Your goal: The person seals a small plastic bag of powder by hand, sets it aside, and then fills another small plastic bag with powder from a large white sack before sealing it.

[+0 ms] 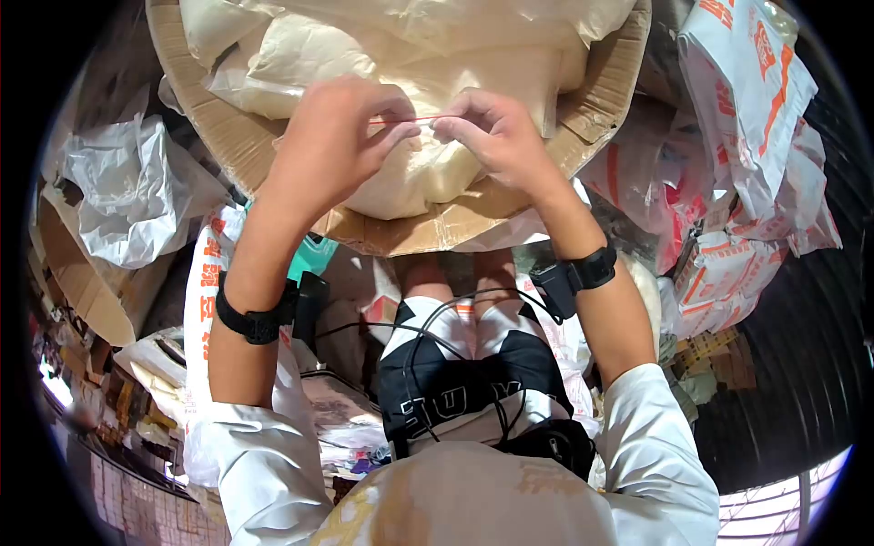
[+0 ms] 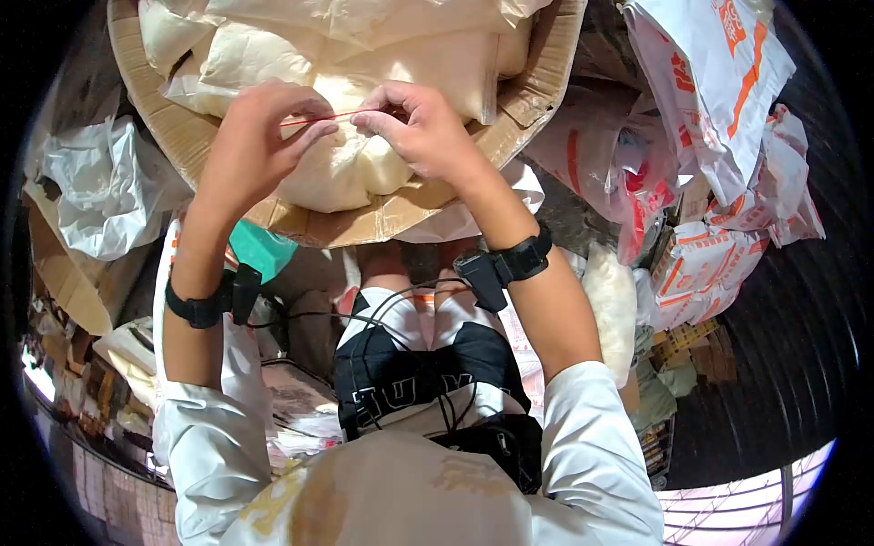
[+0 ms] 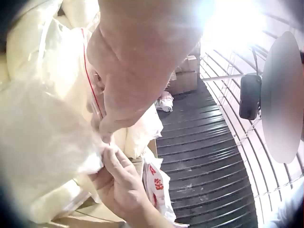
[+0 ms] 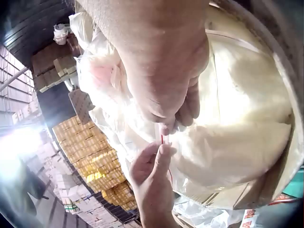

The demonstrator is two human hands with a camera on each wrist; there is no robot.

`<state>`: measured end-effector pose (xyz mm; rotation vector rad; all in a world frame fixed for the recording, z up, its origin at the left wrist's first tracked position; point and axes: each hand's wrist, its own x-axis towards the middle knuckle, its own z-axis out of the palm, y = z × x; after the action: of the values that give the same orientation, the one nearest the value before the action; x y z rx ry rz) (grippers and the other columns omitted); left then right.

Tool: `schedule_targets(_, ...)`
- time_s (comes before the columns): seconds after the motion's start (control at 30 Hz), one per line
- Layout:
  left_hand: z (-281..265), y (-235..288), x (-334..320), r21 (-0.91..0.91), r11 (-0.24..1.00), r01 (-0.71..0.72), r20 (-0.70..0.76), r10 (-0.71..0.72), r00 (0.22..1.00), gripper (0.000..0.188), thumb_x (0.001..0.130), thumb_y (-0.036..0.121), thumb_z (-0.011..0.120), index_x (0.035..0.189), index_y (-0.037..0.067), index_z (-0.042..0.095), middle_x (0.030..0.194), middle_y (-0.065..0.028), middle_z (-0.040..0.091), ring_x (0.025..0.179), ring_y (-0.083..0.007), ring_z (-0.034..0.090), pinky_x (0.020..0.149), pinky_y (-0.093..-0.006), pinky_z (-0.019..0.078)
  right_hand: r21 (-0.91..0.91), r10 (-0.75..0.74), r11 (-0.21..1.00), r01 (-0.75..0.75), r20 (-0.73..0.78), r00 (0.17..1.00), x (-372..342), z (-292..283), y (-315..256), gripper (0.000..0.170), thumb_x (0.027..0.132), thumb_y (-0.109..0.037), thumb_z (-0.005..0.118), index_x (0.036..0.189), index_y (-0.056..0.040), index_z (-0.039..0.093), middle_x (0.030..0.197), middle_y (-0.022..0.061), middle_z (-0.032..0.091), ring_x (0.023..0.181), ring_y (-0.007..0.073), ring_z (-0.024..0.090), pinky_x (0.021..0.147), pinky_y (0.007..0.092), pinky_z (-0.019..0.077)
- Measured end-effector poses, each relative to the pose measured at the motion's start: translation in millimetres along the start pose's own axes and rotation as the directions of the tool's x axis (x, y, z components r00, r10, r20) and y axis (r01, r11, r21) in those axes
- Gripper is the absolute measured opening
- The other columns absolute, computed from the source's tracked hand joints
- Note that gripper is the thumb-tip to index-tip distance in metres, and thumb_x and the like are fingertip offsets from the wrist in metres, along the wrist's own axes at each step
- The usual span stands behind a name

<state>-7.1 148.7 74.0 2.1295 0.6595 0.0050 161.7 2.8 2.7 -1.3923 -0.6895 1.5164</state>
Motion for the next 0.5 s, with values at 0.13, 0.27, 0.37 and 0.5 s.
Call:
schedule_targets(0.13, 11.6, 6.6, 6.2, -0.187, 0.965, 0.185, 0.029, -0.183, 0.983, 0.015, 0.086, 0.013, 0.073, 0.091, -0.001, 0.070, 0.081, -0.0106, 0.070, 0.076, -0.0204, 0.064, 0.071, -0.0328, 0.0491, -0.146, -0.141, 0.981, 0.131, -0.064, 0.988, 1.2, 6.1, -0.4, 0.013, 0.092, -0.013, 0.067, 0.094, 0.0000, 0.068, 0.080, 0.0034, 0.068, 0.077, 0.0082, 0.061, 0.068, 0.0267, 0.0490)
schedule_targets(0.27, 15.3, -4.1, 5.9, -0.226, 0.947, 0.229, 0.051, -0.223, 0.974, 0.018, 0.082, 0.017, 0.075, 0.092, 0.002, 0.074, 0.083, -0.0141, 0.072, 0.073, -0.0261, 0.068, 0.070, -0.0338, 0.0523, -0.194, -0.153, 0.972, 0.132, -0.097, 0.984, -0.7, 9.6, -3.5, 0.012, 0.090, -0.012, 0.067, 0.094, -0.0008, 0.067, 0.080, 0.0060, 0.069, 0.074, 0.0109, 0.061, 0.064, 0.0291, 0.0478)
schedule_targets(0.37, 14.6, -10.6, 4.7, -0.308, 0.912, 0.273, 0.101, -0.254, 0.962, 0.018, 0.082, 0.016, 0.075, 0.091, 0.001, 0.074, 0.079, -0.0116, 0.072, 0.071, -0.0199, 0.066, 0.070, -0.0310, 0.0511, -0.362, -0.204, 0.917, 0.166, -0.070, 0.976, -3.2, 9.4, -15.8, 0.009, 0.090, -0.007, 0.068, 0.094, 0.0009, 0.067, 0.085, 0.0070, 0.069, 0.082, 0.0165, 0.066, 0.077, 0.0301, 0.0507)
schedule_targets(0.5, 11.8, -8.2, 2.7, -0.336, 0.842, 0.423, 0.166, -0.389, 0.906, 0.016, 0.083, 0.015, 0.075, 0.089, 0.000, 0.075, 0.076, -0.0098, 0.072, 0.070, -0.0144, 0.064, 0.068, -0.0297, 0.0497, -0.523, -0.427, 0.782, 0.338, -0.055, 0.903, -5.5, 12.0, -24.4, 0.009, 0.084, -0.007, 0.067, 0.089, 0.0002, 0.065, 0.081, 0.0159, 0.065, 0.074, 0.0321, 0.064, 0.067, 0.0379, 0.0501)
